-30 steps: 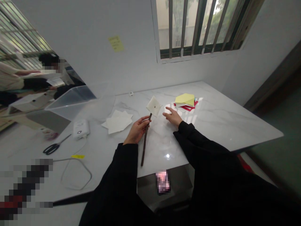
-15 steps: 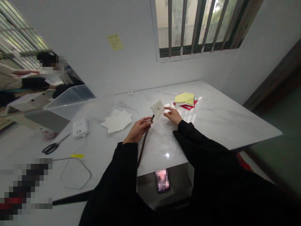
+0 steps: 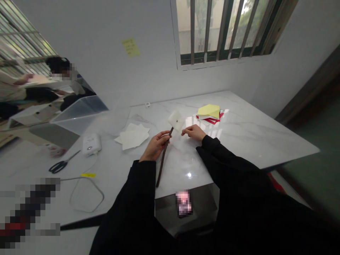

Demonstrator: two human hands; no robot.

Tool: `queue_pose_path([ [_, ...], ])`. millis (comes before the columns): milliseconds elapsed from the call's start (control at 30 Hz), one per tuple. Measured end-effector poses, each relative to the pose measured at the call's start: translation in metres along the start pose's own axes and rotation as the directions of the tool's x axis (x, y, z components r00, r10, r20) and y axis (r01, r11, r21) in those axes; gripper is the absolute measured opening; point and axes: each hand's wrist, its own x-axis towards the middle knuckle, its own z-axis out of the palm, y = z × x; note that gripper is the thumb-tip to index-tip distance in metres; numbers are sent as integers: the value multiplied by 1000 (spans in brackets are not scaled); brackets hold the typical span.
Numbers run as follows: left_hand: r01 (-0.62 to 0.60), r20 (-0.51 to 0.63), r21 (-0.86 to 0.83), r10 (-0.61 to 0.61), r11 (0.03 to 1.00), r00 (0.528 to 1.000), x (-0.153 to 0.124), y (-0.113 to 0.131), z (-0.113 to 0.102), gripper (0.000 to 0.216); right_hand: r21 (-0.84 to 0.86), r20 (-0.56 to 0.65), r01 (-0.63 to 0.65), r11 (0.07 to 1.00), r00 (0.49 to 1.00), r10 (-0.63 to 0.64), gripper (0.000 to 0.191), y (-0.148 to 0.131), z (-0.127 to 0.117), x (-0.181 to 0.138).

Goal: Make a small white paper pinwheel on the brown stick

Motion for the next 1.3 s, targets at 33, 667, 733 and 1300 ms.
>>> queue_pose_path([
  [33, -5, -11, -11, 5, 1000, 1000, 0, 0, 0, 49, -22, 18, 3, 1000, 1000, -2, 33, -1, 0, 0],
  [667, 8, 21, 5, -8, 1000, 1000, 0, 0, -1, 47, -34, -36, 26, 999, 999, -27, 35, -1, 4, -2],
  [733, -3, 23, 22, 3, 1000, 1000, 0, 0, -1, 47, -34, -42, 28, 999, 999, -29, 35, -1, 4, -2],
  [1300, 10, -3, 47, -10, 999, 1000, -3, 2, 2, 45, -62, -336, 51, 997, 939, -69, 67, 5, -3, -4],
])
